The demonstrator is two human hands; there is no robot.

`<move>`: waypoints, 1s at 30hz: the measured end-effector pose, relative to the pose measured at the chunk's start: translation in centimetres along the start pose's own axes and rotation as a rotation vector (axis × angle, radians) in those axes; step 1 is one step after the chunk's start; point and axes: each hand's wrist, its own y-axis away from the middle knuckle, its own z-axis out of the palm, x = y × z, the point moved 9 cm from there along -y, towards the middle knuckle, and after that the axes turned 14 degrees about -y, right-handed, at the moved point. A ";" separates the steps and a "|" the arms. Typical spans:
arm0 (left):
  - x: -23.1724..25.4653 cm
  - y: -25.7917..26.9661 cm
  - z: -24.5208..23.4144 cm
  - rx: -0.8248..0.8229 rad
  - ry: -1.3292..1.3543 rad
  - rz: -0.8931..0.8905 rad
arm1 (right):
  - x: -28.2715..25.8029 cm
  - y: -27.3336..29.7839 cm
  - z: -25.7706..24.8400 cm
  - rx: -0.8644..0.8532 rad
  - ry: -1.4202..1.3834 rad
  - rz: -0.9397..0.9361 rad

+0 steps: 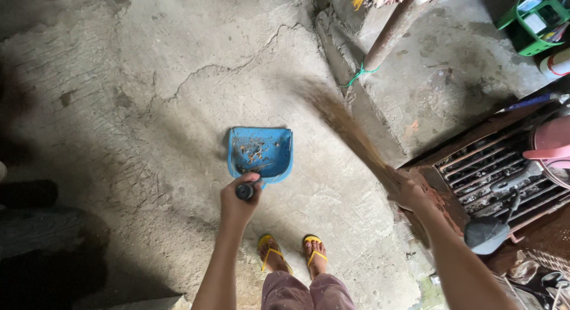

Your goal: The person sweeps a concrete floor with a traditional straw broom and collects debris into a blue dustpan. They move a green basket aside, sweep multiple areas, and repeatedly transfer swept material into the dustpan.

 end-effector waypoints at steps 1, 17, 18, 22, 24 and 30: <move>-0.2 0.3 -0.4 -0.015 0.001 -0.019 | 0.8 0.0 0.3 0.013 -0.183 0.047; -1.3 5.8 -5.0 -0.068 -0.124 -0.131 | -7.6 2.7 -5.2 0.091 -0.212 -0.199; -1.8 6.0 -4.7 -0.059 -0.112 -0.138 | -9.5 1.5 -5.2 0.131 -0.223 -0.305; -3.7 6.6 -3.3 -0.031 -0.153 -0.168 | -11.6 -3.9 0.1 0.047 -0.175 -0.123; -4.7 7.1 -2.7 -0.038 -0.136 -0.241 | -12.2 -3.9 3.0 -0.092 -0.162 -0.155; -4.4 6.1 -4.1 0.020 -0.133 -0.224 | -9.2 2.4 -1.6 -0.244 0.037 -0.074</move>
